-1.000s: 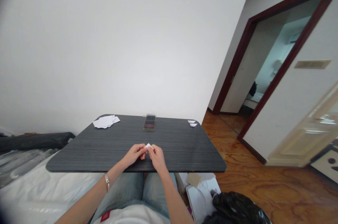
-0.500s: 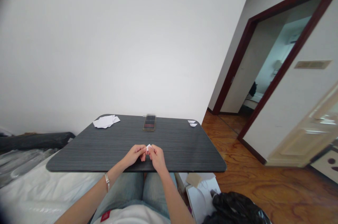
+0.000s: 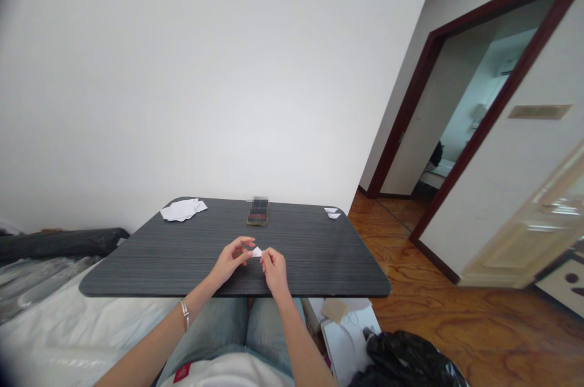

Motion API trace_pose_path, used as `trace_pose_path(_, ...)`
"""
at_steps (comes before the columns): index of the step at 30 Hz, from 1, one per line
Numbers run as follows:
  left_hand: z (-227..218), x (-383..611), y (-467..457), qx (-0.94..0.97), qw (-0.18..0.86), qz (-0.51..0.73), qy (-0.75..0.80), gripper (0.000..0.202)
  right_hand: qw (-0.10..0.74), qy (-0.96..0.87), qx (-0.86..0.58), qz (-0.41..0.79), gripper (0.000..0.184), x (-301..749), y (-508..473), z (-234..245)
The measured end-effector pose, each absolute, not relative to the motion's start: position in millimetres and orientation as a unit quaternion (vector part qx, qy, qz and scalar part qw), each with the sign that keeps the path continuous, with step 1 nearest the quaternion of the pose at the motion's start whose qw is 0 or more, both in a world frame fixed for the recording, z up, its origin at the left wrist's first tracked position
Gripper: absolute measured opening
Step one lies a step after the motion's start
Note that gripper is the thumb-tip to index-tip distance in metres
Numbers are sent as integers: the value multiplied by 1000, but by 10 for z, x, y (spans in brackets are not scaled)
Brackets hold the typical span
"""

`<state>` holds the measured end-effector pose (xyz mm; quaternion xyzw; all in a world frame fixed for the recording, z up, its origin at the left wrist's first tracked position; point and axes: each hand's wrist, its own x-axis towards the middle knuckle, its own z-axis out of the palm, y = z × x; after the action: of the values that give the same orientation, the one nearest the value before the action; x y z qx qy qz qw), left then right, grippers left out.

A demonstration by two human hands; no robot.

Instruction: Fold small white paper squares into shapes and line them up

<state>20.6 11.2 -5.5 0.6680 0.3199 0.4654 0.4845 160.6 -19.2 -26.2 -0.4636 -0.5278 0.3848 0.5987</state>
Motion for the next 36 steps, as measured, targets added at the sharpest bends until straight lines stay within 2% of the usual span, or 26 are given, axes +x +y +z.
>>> trace_pose_path(5, -30, 174, 103, 716, 432, 453, 309, 22, 589, -523, -459, 410, 28, 1587, -187, -254)
trace_pose_path(10, -74, 168, 135, 710, 433, 447, 328, 24, 605, -508, -440, 427, 23, 1580, -146, -289)
trace_pose_path(21, -158, 186, 186, 658, 501, 445, 344, 28, 624, -501, -387, 457, 20, 1587, -160, -280)
trace_pose_path(36, -145, 193, 166, 653, 535, 428, 323, 27, 628, -481, -408, 457, 19, 1585, -93, -346)
